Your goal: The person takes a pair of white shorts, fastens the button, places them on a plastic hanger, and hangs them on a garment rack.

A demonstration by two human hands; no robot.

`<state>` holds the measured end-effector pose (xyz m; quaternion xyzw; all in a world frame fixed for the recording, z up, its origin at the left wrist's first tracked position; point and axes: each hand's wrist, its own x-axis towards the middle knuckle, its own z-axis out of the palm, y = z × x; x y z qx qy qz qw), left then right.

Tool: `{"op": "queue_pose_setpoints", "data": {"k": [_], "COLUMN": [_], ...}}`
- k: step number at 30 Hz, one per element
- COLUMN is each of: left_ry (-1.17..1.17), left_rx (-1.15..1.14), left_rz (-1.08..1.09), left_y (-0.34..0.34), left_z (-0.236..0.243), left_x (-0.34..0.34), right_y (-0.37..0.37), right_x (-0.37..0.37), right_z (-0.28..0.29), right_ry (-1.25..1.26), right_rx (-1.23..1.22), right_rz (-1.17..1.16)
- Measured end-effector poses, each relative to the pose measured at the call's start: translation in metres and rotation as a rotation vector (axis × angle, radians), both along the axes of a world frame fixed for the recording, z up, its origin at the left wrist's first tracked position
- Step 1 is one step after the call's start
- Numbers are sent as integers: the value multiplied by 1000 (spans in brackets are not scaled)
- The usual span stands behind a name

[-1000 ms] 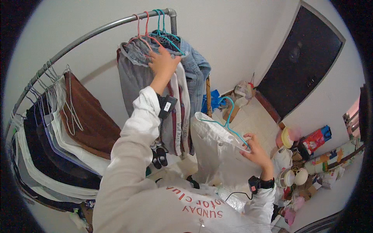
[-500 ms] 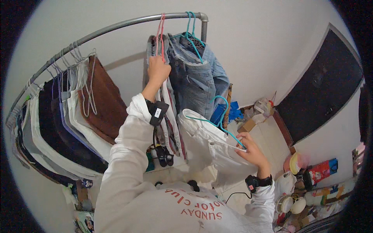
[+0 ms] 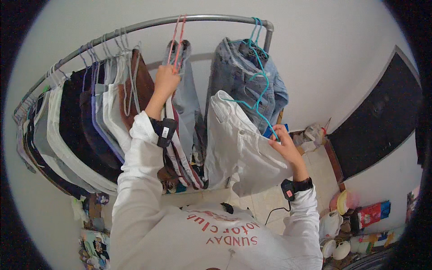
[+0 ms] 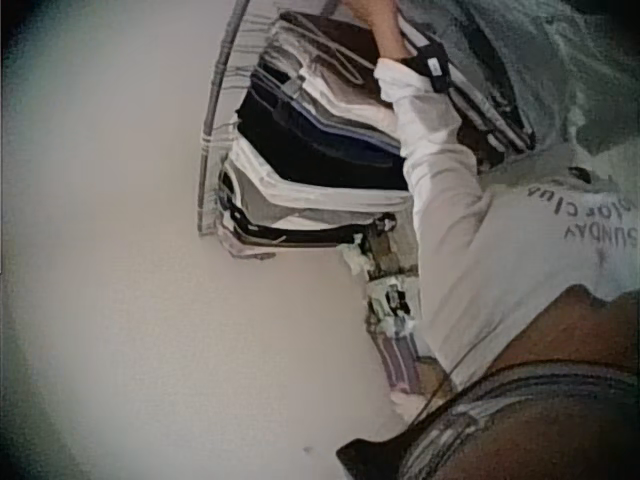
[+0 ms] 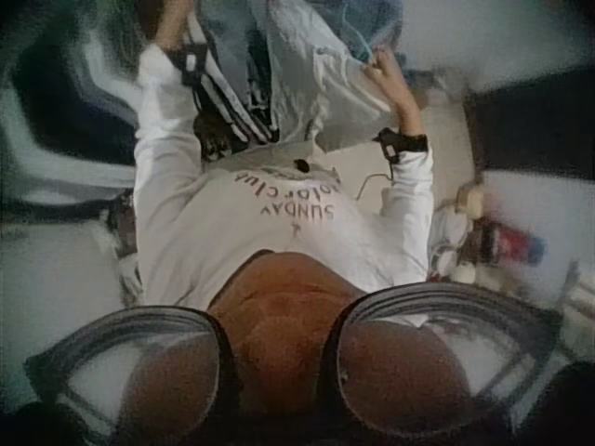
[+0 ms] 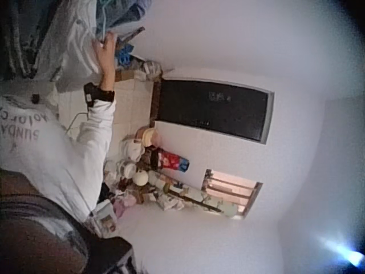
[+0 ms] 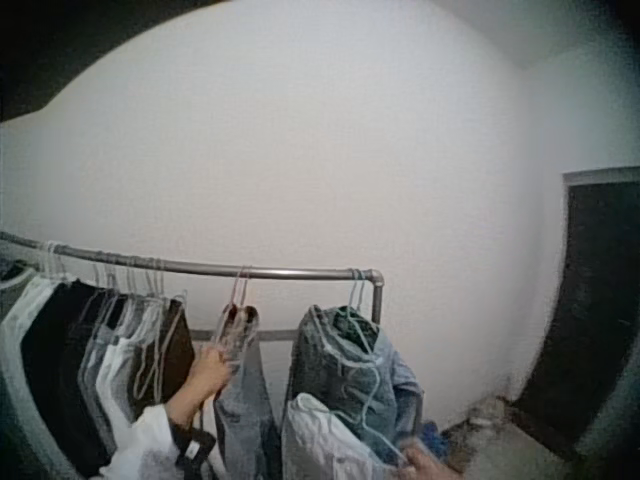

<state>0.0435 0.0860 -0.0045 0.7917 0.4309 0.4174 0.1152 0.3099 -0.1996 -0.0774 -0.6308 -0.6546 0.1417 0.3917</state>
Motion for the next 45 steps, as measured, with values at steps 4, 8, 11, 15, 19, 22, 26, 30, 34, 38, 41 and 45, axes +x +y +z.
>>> {"op": "queue_pose_setpoints", "data": {"k": [4, 8, 11, 15, 19, 22, 26, 30, 34, 38, 41, 45], "left_ry": [60, 122, 40, 20, 10, -20, 7, 90, 17, -7, 21, 77], "left_rx": [91, 52, 14, 96, 109, 67, -58, -76, -86, -14, 43, 13], "left_rz": [-22, -8, -7, 24, 5, -20, -97, -50, -14, -114, -160, -150], "left_y": [19, 42, 22, 26, 19, 14, 26, -23, -36, -35, -39, -47], "left_z": [-12, -20, -23, -32, -27, -25, -31, -28, -37, -39, -37, -33], "left_x": [-1, 4, 16, 12, 16, 12, 6, 3, 11, 26, 45, 73], "right_y": [50, 105, 133, 172, 217, 243, 240, 211, 176, 151, 149, 153], "right_x": [-10, -6, -1, -25, -9, -1, 18, 18, 12, 7, 9, 11], "right_z": [14, 34, 53, 94, 93, 53, 48, 43, 38, 24, 20, 8], "right_ry": [234, 192, 228, 379, 404, 431, 256, -103, 10, -230, -318, -317], "right_rx": [94, 192, 316, 294, 179, 262, 261, 480, 221, 150, 167, 274], "right_rz": [-26, -100, -174, -67, -195, -248, -292, -355, -442, -556, -619, -593]}}
